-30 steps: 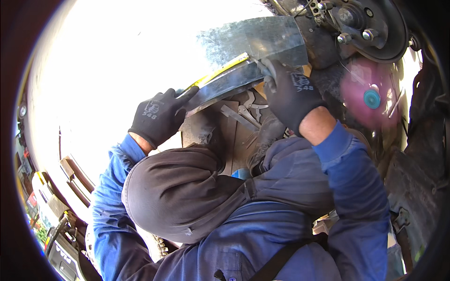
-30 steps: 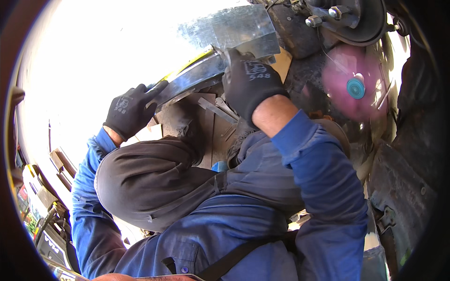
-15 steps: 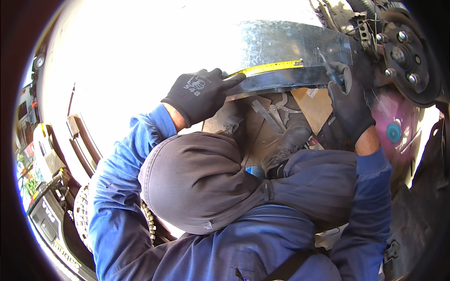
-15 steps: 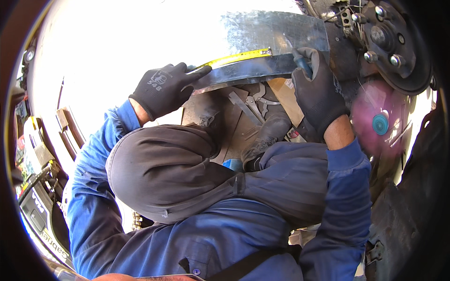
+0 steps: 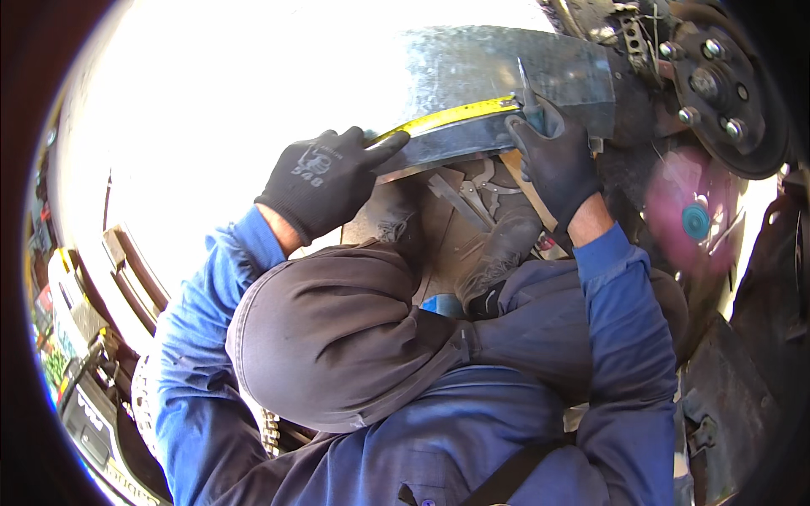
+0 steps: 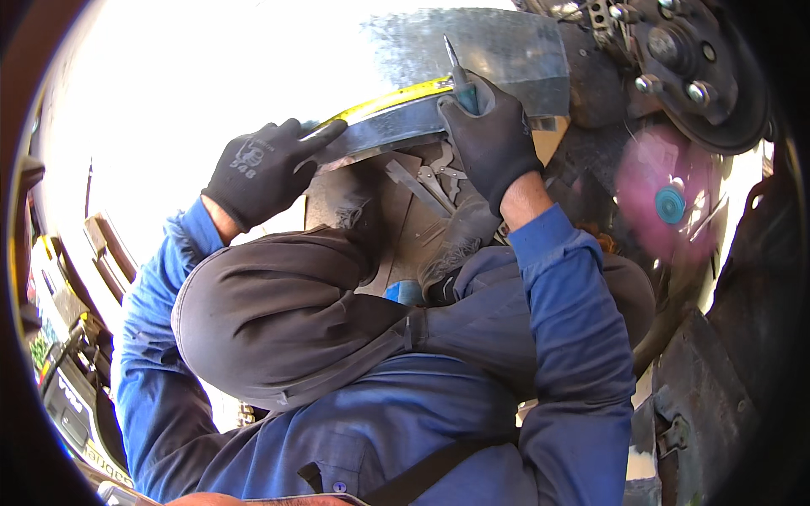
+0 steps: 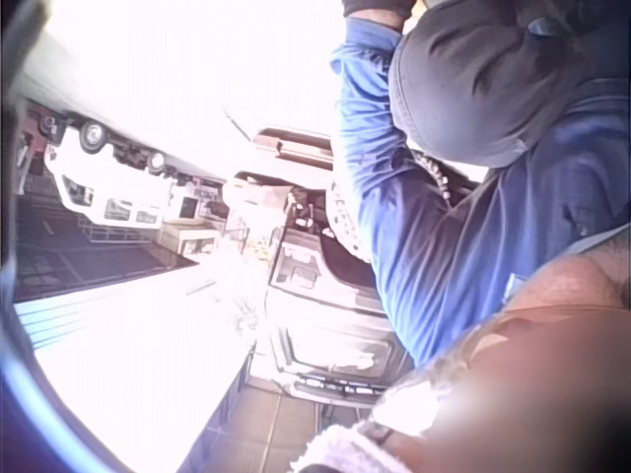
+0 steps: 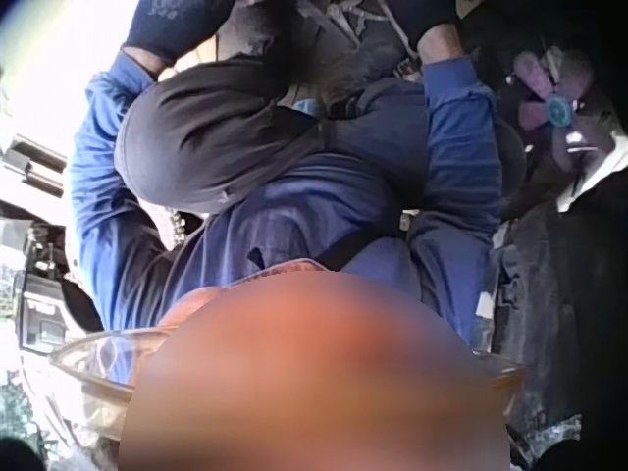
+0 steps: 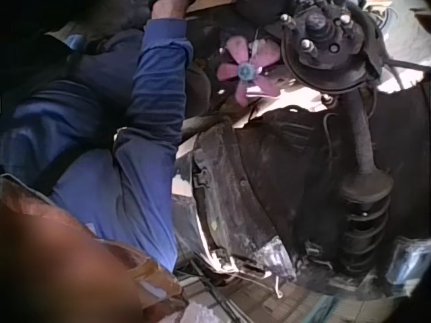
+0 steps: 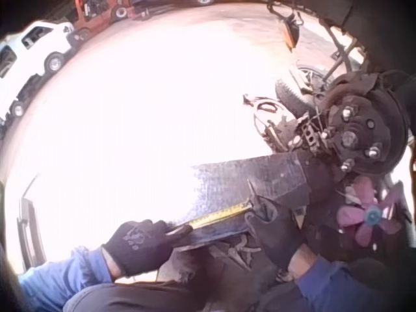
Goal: The person sits under a vehicle and repeatedly measures a curved metal panel with a tape measure, then positions and adjusts the panel against the undercarriage. The person repositions the panel multiple times and re-measures to check fit.
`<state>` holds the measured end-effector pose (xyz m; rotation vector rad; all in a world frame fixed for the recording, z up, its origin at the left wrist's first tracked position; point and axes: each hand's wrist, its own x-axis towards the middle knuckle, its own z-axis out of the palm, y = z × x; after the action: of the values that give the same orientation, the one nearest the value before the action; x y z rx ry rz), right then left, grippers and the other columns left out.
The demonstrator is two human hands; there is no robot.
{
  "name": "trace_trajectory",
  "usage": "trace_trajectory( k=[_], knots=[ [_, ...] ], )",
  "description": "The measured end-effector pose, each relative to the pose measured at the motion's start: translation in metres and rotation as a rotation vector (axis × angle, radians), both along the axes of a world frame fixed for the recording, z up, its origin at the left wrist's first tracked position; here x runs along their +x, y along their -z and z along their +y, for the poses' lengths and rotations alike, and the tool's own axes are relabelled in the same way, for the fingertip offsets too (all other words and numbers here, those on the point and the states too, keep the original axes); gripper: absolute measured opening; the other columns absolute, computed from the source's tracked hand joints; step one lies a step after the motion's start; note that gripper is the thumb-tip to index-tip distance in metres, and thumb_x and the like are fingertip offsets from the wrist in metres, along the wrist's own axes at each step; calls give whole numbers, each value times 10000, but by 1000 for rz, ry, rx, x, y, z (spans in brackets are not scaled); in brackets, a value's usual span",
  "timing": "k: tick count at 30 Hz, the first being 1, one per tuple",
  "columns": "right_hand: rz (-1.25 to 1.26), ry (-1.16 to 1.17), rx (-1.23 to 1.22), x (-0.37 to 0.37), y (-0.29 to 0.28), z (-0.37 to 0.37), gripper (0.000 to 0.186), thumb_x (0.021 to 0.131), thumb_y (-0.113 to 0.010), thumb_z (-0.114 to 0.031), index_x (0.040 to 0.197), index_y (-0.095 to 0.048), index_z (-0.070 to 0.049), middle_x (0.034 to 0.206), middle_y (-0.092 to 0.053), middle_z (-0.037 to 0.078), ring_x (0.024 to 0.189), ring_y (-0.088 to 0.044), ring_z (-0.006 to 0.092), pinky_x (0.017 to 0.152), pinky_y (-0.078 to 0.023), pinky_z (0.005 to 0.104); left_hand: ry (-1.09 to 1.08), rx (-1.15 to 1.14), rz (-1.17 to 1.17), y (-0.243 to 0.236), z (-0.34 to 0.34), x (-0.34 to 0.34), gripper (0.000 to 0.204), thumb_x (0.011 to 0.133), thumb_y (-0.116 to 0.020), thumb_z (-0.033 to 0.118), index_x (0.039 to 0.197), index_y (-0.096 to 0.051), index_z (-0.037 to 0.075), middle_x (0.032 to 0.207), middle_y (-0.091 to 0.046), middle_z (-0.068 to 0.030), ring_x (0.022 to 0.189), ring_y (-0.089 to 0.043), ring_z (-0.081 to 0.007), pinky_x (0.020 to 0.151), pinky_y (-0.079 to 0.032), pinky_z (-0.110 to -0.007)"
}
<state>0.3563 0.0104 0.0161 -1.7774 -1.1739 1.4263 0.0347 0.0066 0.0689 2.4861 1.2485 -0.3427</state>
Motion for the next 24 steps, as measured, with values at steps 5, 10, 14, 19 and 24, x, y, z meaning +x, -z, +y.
trace_trajectory(
  k=[5,10,14,19,24],
  knots=[
    [-2,67,6,5,-10,-3,421,1010,-744,-153,1372,-715,59,918,-744,57,815,-653,118,776,-567,319,20,-2,22,-4,1,1,686,984,-758,189,1643,-588,284,1147,-724,-88,1004,-735,-305,826,-619,-459],
    [13,4,15,1,-8,-14,448,1014,-726,-150,1412,-685,51,902,-724,42,790,-633,102,734,-556,315,39,0,-64,-5,3,1,700,982,-764,189,1649,-580,293,1119,-709,-95,981,-732,-316,820,-619,-462],
    [-119,-13,106,21,-15,-15,546,1030,-724,-185,1516,-615,42,1066,-786,172,919,-738,224,872,-590,384,31,-18,-39,-8,3,2,707,982,-766,189,1652,-577,310,1090,-694,-101,956,-734,-329,810,-620,-470],
    [-369,-172,125,22,-35,-36,570,1073,-598,-224,1595,-550,1,1249,-746,318,1095,-763,422,998,-595,495,30,-9,-18,-8,3,5,710,981,-769,189,1653,-577,318,1062,-684,-109,923,-734,-341,795,-621,-478],
    [-489,-274,37,13,-47,-37,529,1082,-563,-279,1564,-592,-63,1275,-760,282,1143,-757,460,1017,-601,549,36,-11,11,-10,3,8,718,973,-775,176,1650,-580,313,1054,-686,-112,917,-735,-344,794,-625,-475]
  ],
)
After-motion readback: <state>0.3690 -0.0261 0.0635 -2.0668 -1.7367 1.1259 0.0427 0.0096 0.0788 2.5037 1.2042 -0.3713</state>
